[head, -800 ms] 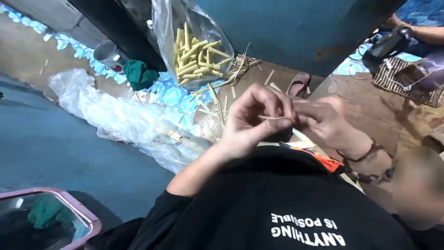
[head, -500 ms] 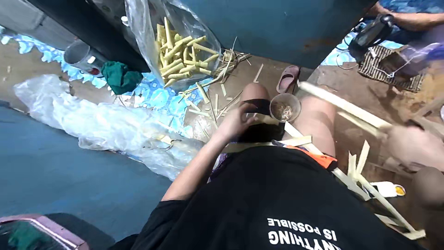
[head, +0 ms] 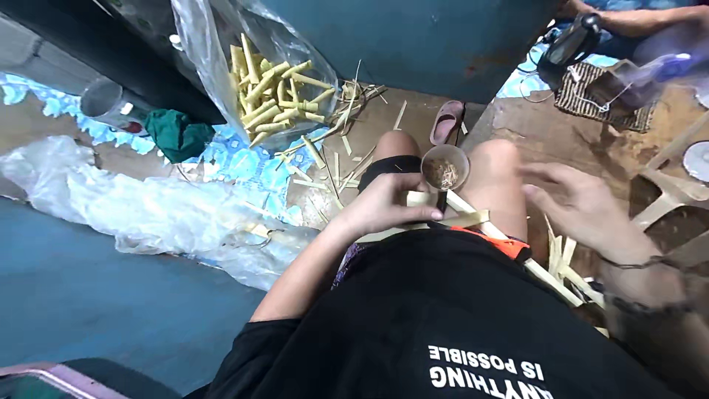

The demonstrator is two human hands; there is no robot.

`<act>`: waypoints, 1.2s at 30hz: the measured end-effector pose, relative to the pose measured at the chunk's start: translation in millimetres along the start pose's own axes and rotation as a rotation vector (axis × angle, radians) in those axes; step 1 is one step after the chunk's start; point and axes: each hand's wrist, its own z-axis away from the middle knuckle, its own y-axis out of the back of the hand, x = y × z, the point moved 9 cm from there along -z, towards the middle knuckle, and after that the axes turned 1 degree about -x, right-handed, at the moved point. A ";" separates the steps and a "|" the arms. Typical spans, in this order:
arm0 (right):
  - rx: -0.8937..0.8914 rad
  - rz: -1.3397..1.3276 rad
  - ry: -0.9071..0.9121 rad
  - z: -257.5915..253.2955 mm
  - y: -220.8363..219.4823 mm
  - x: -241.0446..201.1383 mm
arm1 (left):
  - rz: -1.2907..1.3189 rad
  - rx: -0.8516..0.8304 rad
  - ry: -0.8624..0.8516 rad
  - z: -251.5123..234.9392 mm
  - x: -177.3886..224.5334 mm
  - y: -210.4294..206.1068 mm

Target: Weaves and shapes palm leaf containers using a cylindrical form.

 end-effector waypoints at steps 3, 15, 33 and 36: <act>-0.175 -0.415 0.407 -36.3 -47.9 -105.8 | 0.110 0.052 -0.203 14.8 50.0 18.7; 0.042 0.134 0.347 -60.2 -20.1 -117.6 | -0.559 0.335 0.206 29.4 -3.7 61.1; -0.050 -0.494 -0.072 -85.8 -84.9 -23.1 | -0.485 0.441 0.299 -55.9 -114.2 54.5; 0.076 -0.504 -0.137 -84.3 -62.3 -20.8 | -0.235 0.382 0.094 -46.9 -52.0 44.5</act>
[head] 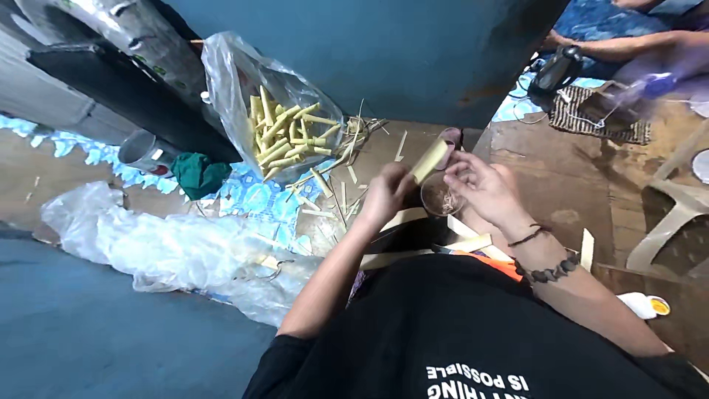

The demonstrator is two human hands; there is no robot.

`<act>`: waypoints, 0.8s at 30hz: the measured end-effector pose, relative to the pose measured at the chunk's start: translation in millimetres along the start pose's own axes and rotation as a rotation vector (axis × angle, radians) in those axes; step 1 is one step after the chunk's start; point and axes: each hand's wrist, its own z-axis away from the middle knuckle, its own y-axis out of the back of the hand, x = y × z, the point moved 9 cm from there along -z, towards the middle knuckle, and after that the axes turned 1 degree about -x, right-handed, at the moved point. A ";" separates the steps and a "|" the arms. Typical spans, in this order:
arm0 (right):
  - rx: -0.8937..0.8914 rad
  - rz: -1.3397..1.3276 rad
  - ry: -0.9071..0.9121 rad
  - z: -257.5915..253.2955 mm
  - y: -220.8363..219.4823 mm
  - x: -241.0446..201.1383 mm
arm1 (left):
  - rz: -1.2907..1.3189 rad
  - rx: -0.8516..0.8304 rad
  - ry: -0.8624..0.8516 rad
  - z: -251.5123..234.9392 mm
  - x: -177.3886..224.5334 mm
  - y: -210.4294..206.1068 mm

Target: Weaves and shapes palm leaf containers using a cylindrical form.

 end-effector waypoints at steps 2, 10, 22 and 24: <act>0.052 -0.168 0.100 5.7 9.5 -20.8 | 0.143 -0.080 -0.071 17.4 32.9 -1.8; -0.325 -0.506 0.542 33.5 -10.7 -103.8 | 0.438 -0.015 -0.280 37.4 92.5 32.6; 0.312 -0.061 0.984 70.1 25.0 -146.8 | 0.779 0.074 -0.315 64.7 124.8 35.7; 0.298 0.002 1.028 74.3 19.0 -148.3 | 0.729 0.146 -0.292 65.5 125.7 40.4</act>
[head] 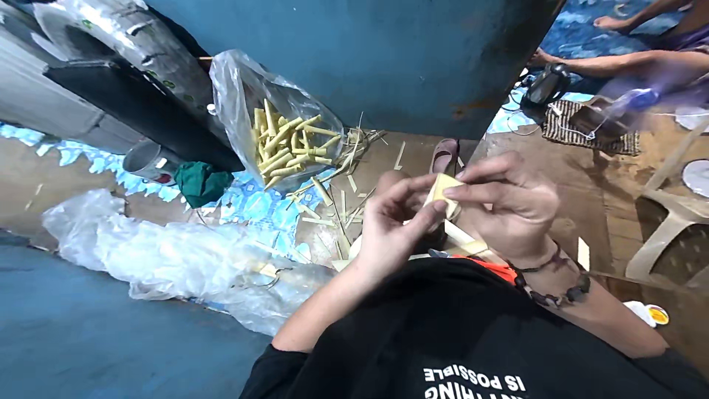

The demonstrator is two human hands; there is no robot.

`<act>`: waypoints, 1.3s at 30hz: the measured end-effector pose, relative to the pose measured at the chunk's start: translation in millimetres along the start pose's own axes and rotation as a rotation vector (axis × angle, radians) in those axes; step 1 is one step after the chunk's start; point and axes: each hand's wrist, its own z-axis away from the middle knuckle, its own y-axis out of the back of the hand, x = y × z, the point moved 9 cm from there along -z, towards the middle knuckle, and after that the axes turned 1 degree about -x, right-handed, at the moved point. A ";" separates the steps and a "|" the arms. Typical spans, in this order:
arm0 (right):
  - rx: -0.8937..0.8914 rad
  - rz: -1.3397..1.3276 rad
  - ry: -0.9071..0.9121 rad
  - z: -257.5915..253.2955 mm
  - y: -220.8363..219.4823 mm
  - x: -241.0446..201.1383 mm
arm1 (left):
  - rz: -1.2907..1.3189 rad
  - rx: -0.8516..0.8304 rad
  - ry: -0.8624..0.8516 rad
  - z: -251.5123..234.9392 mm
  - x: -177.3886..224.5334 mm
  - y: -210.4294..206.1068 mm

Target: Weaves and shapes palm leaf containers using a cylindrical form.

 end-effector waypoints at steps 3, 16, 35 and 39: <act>-0.068 -0.056 -0.093 2.6 -6.3 4.9 | -0.093 0.036 -0.012 1.8 -2.8 5.2; -0.071 -0.194 -0.367 16.6 -23.3 22.4 | -0.128 0.097 -0.001 1.5 -15.8 20.0; -0.130 -0.062 -0.360 12.5 -21.6 27.0 | -0.242 -0.033 0.046 12.6 -14.3 18.3; -0.133 0.021 -0.277 13.7 -22.1 22.6 | -0.232 -0.002 0.008 11.0 -19.8 23.2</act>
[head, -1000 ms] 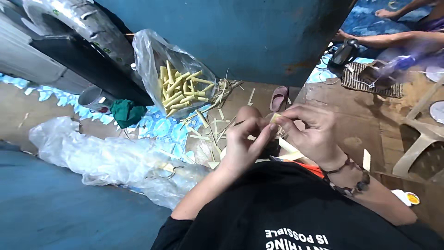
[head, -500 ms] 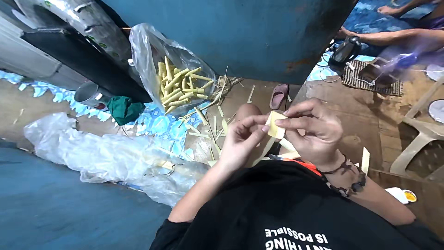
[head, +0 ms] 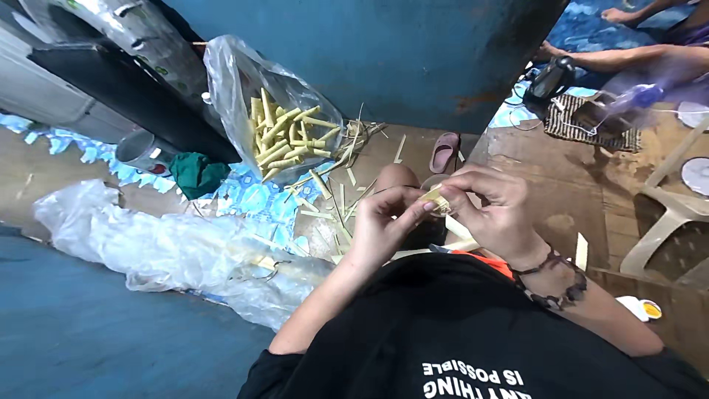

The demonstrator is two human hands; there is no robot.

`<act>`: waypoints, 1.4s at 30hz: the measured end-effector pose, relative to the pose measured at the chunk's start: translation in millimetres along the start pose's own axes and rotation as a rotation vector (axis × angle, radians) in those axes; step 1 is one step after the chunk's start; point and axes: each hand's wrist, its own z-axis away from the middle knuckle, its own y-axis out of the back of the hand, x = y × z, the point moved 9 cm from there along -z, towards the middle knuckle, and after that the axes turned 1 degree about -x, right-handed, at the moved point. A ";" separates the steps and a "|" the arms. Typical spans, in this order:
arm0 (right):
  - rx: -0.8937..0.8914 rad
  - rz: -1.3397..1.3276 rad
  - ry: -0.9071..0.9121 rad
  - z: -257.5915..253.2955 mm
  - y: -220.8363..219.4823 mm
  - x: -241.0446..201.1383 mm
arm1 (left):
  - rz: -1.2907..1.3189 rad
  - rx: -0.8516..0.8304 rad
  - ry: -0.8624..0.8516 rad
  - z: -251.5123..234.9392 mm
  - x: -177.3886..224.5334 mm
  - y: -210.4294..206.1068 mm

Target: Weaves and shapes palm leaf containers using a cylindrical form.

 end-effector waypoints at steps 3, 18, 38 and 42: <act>0.007 -0.300 -0.202 6.5 -6.9 23.2 | -0.032 0.091 -0.073 -2.8 6.1 4.3; 0.084 0.268 0.185 18.7 -10.5 1.3 | 0.049 0.127 0.195 -3.7 -44.0 2.1; 0.109 0.051 0.297 30.0 -12.1 -17.5 | 0.714 -0.122 0.529 13.8 -40.8 -35.5; 0.119 -0.176 -0.013 17.5 0.1 1.0 | 0.278 -0.143 0.128 1.1 -15.9 -18.7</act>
